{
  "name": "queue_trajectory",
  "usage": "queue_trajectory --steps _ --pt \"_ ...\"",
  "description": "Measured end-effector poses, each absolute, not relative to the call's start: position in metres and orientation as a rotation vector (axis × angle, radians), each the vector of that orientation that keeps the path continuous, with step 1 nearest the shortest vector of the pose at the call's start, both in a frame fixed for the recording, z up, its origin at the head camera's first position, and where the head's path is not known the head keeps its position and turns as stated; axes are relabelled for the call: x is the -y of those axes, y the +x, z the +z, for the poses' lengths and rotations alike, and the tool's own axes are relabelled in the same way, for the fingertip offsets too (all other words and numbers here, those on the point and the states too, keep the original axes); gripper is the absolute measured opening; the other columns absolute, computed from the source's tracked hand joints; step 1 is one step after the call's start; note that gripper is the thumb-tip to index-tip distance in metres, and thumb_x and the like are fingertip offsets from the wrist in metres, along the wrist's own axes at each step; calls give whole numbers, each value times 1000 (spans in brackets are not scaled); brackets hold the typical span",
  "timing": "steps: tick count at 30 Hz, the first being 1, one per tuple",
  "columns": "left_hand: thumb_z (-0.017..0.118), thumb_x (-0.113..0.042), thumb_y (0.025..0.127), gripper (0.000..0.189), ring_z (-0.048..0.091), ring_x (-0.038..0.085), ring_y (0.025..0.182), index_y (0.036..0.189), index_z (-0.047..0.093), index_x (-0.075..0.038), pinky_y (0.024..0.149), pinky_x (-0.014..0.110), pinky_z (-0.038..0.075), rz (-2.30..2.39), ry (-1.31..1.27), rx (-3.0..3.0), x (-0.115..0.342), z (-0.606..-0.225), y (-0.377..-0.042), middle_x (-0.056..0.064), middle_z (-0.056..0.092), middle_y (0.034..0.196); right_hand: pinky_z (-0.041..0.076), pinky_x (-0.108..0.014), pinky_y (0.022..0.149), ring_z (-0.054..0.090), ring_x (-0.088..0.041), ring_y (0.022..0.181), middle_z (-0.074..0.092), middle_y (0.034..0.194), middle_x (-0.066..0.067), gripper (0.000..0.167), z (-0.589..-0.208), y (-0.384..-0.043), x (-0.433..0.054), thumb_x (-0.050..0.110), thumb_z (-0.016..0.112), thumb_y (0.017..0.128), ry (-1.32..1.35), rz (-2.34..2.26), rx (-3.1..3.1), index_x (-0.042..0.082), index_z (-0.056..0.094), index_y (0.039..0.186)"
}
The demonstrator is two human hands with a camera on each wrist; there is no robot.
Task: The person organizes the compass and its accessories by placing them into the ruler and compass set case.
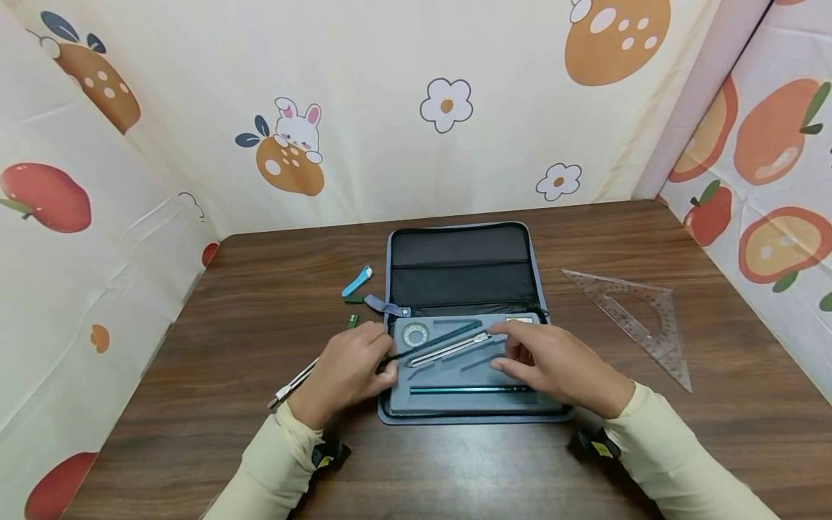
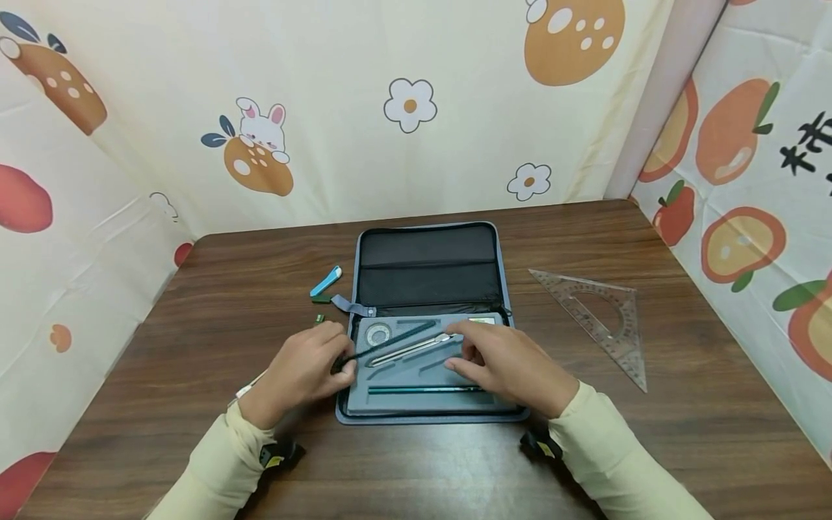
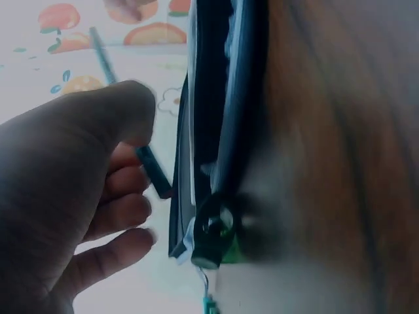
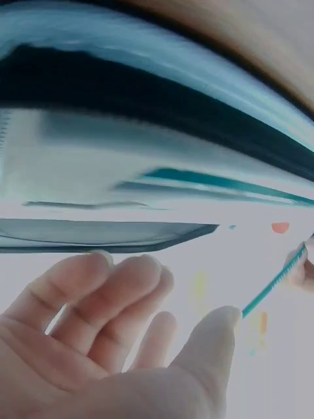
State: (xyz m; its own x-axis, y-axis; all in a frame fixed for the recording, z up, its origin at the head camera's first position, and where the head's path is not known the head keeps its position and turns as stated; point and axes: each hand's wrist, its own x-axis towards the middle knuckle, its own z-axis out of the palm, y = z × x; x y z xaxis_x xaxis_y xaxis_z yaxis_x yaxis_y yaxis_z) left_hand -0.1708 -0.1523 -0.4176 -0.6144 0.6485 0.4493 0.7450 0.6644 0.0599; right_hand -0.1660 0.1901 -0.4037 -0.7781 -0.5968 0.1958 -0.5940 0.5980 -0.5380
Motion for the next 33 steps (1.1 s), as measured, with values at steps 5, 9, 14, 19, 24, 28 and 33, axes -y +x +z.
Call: queue_trajectory --steps 5,9,14,19,24,28,33 --pt "67 -16 79 6 45 9 66 76 61 -18 57 28 43 -321 -1159 2529 147 -418 -168 -7 50 76 45 -22 59 49 3 63 57 81 22 50 -403 -164 -186 28 73 94 -1119 -1088 -2803 17 54 139" --pt "67 -15 77 7 46 9 66 75 61 -17 57 28 43 -318 -1196 2504 145 -418 -167 -8 49 75 45 -21 58 48 3 62 55 81 22 44 -404 -164 -184 22 74 93 -1198 -1133 -2827 15 59 134" --pt "66 -14 77 9 43 8 65 73 60 -18 56 26 40 -345 -1222 2474 143 -420 -166 -8 46 74 44 -19 60 48 3 66 56 83 20 27 -407 -165 -185 13 76 90 -1316 -1159 -2860 16 70 116" --pt "67 -14 79 9 43 8 66 72 61 -17 57 26 40 -368 -1212 2484 143 -418 -166 -9 47 74 45 -19 61 49 3 69 60 86 17 22 -408 -166 -186 7 76 88 -1364 -1137 -2892 14 72 109" --pt "67 -16 80 9 45 8 67 73 62 -17 56 26 42 -380 -1206 2461 142 -417 -166 -8 49 75 46 -20 60 50 3 69 62 88 16 18 -408 -167 -188 9 75 89 -1335 -1081 -2915 15 72 107" --pt "68 -16 81 8 48 7 70 75 62 -17 57 25 44 -414 -1200 2455 143 -415 -166 -9 51 78 46 -20 59 49 3 69 61 87 17 16 -408 -167 -189 10 75 90 -1300 -1055 -2923 18 72 104" --pt "69 -18 83 7 48 6 72 79 64 -16 57 24 43 -465 -1184 2462 144 -414 -166 -8 55 80 46 -20 59 50 2 69 58 85 18 13 -407 -168 -190 12 73 91 -1270 -1016 -2920 20 70 100"
